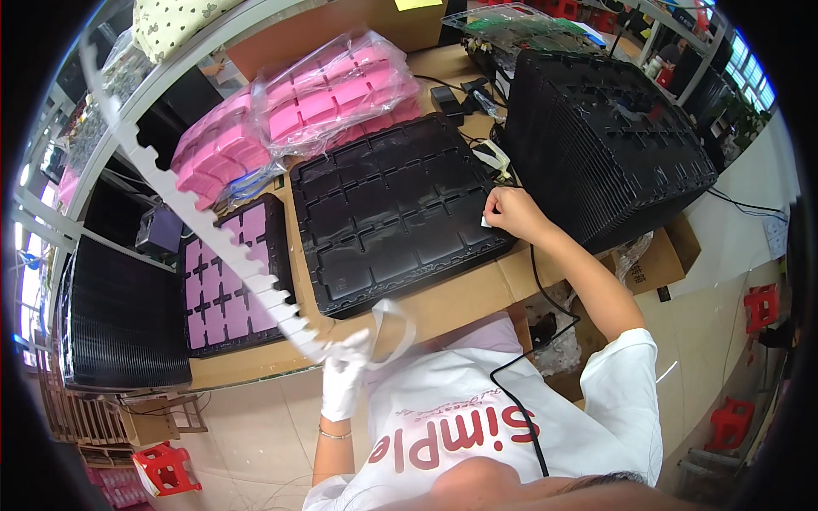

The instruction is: The person places pink plastic inserts into black plastic trays. They then use a white plastic strip to wipe the surface of the black trays. The person repeats this process for multiple trays, handling them one at a time.

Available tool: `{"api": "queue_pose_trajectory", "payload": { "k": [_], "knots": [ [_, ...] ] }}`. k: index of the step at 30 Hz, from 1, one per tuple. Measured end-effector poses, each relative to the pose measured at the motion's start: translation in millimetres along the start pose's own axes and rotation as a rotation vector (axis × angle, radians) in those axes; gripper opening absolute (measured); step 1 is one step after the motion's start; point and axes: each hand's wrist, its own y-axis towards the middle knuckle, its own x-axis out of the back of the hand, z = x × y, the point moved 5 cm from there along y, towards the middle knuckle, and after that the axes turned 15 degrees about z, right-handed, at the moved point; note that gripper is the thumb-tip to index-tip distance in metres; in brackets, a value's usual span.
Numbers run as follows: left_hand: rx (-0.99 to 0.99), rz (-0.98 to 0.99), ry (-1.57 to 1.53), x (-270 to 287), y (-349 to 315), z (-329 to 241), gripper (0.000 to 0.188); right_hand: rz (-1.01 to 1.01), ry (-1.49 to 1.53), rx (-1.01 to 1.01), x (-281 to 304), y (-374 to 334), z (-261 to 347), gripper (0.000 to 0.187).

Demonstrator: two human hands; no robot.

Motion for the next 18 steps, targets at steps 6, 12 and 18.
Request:
{"api": "queue_pose_trajectory", "payload": {
  "k": [6,12,18],
  "knots": [
    [0.109,-0.264,-0.672,4.5,-30.2,7.7,0.016,0.214,0.437,0.072,1.3,-18.5,-18.1,0.011],
    [0.214,-0.155,-0.018,41.0,-50.1,13.3,0.018,0.119,0.706,0.176,19.8,-103.5,9.4,0.017],
    [0.259,-0.189,0.172,66.8,-88.0,24.9,0.018,-0.157,1.415,0.049,-32.8,-287.9,-94.0,0.014]
  ]
}}
